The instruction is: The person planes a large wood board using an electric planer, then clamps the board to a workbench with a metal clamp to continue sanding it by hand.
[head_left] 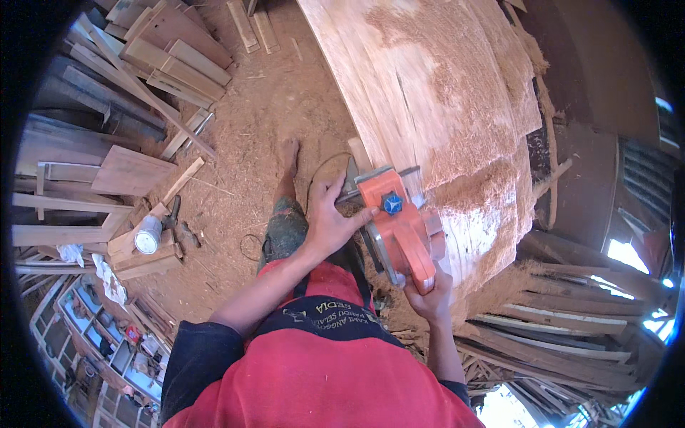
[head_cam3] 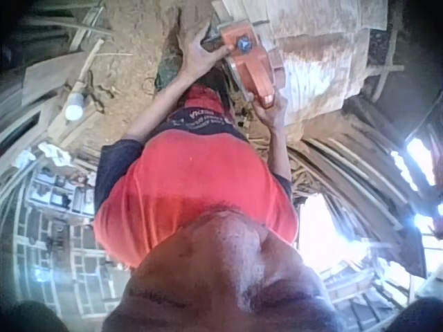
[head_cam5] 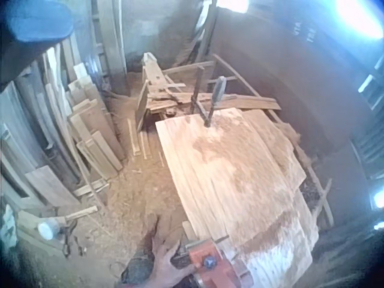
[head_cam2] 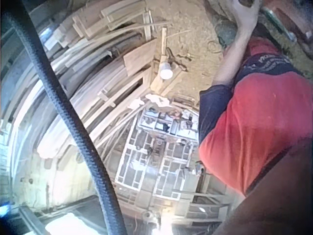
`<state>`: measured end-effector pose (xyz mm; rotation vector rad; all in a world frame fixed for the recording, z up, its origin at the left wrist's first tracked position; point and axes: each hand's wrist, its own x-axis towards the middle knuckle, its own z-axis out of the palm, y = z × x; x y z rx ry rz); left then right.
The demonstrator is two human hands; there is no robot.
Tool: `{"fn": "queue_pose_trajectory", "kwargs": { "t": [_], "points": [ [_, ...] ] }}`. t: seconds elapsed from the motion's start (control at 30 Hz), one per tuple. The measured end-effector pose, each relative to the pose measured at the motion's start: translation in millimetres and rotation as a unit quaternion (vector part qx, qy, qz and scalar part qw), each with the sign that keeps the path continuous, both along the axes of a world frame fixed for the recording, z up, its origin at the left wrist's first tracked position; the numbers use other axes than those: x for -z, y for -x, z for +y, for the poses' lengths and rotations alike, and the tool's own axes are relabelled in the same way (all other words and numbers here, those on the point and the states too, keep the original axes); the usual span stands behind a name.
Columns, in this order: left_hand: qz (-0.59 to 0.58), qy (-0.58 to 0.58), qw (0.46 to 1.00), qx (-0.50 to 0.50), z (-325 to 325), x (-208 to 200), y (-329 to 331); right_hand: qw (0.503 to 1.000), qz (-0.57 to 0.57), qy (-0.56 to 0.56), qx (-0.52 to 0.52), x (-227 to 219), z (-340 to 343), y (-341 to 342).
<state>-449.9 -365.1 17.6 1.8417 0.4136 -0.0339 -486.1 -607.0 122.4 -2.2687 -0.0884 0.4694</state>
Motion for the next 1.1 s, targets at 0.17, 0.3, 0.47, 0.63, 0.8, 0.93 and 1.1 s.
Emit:
{"fn": "queue_pose_trajectory", "kwargs": {
  "t": [0.17, 0.3, 0.47, 0.63, 0.8, 0.93, 1.1],
  "points": [
    [-0.010, -0.030, 0.999, -0.020, 52.9, 5.2, -57.9, 0.999, -0.011, -0.026, -0.015, 10.7, 52.0, -59.1],
    [-0.024, -0.040, 0.999, -0.020, 108.6, 22.7, -111.6, 1.000, -0.011, -0.003, -0.024, 6.6, 110.1, -120.9],
    [-0.016, 0.068, 0.997, -0.031, 178.6, 28.7, -191.5, 0.996, -0.062, -0.012, -0.060, 30.0, 169.4, -193.6],
    [-0.031, 0.046, 0.998, -0.024, 246.4, 29.5, -265.5, 0.991, -0.103, -0.008, -0.083, 34.1, 238.0, -270.0],
    [-0.018, -0.004, 1.000, -0.002, 309.7, 19.4, -327.3, 0.980, -0.161, -0.088, -0.075, 39.4, 303.7, -336.2],
    [-0.039, -0.111, 0.993, -0.013, 366.7, 41.9, -377.3, 0.963, -0.224, -0.115, -0.099, 34.6, 358.2, -386.2],
    [-0.051, -0.021, 0.998, 0.003, 345.3, 20.5, -363.0, 0.973, -0.201, -0.060, -0.095, 33.4, 335.6, -373.7]
  ]
}}
